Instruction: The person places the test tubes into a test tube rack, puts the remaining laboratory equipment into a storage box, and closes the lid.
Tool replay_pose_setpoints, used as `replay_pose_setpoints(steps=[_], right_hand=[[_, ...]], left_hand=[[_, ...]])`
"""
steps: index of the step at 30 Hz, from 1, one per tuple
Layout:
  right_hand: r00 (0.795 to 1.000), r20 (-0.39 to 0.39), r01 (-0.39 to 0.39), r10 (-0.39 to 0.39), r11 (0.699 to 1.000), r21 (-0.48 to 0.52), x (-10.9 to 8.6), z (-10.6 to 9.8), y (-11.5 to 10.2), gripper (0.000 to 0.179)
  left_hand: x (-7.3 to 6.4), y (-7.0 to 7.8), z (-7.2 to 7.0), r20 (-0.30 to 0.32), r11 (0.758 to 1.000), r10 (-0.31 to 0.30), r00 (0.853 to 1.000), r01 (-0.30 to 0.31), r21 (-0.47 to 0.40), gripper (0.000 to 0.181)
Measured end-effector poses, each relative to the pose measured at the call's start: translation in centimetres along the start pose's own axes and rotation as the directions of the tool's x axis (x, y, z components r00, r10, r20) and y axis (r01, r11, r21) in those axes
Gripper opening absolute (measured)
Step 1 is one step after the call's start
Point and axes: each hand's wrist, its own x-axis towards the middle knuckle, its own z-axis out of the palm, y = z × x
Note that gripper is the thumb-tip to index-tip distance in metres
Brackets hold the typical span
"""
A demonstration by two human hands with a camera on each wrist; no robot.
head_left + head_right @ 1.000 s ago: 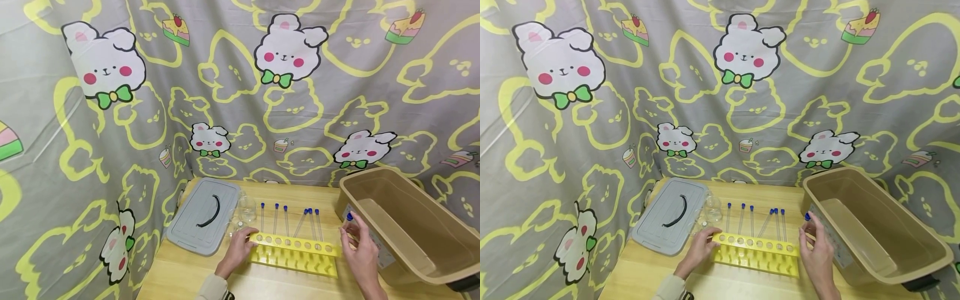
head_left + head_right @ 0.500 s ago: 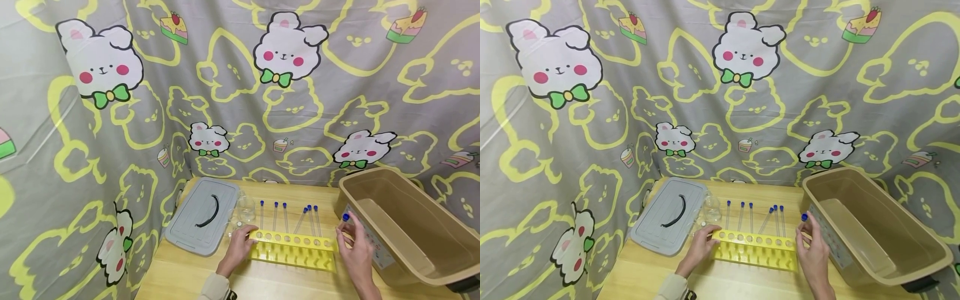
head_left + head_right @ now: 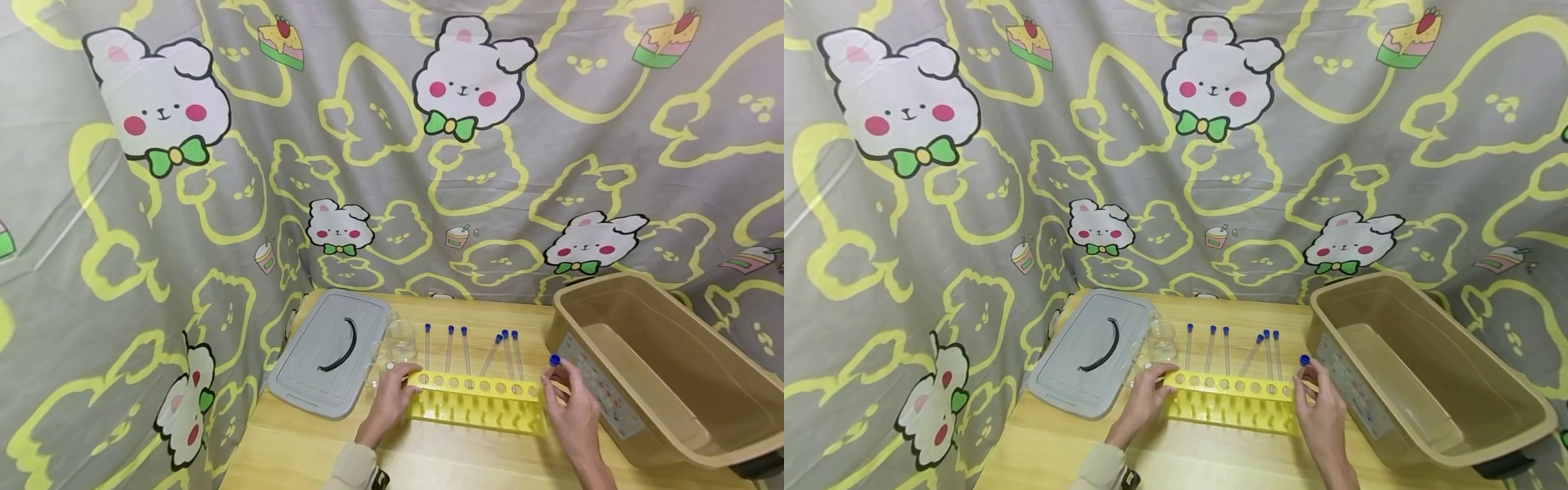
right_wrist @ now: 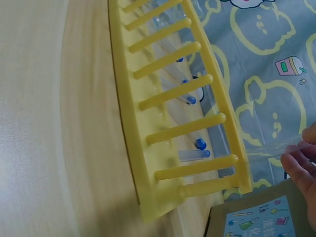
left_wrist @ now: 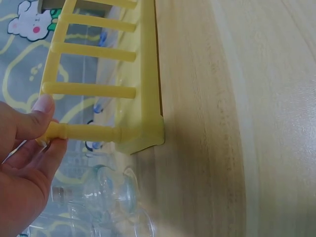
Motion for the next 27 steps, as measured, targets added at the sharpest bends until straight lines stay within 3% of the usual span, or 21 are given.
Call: replay_pose_setpoints(steps=[14, 27], right_hand=[[0.994, 0.040, -0.102, 0.103, 0.995, -0.021, -0.8, 1.1, 0.8, 0.049], [0.995, 0.056, -0.087, 0.088, 0.996, -0.019, -1.2, 1.7, 1.8, 0.050]], left_hand=[[0.6, -0.4, 0.2, -0.001, 1.000, -0.019, 1.000, 0.019, 0.019, 0.039], [1.1, -0.1, 0.2, 0.013, 0.998, -0.053, 0.999, 0.052, 0.046, 0.041]])
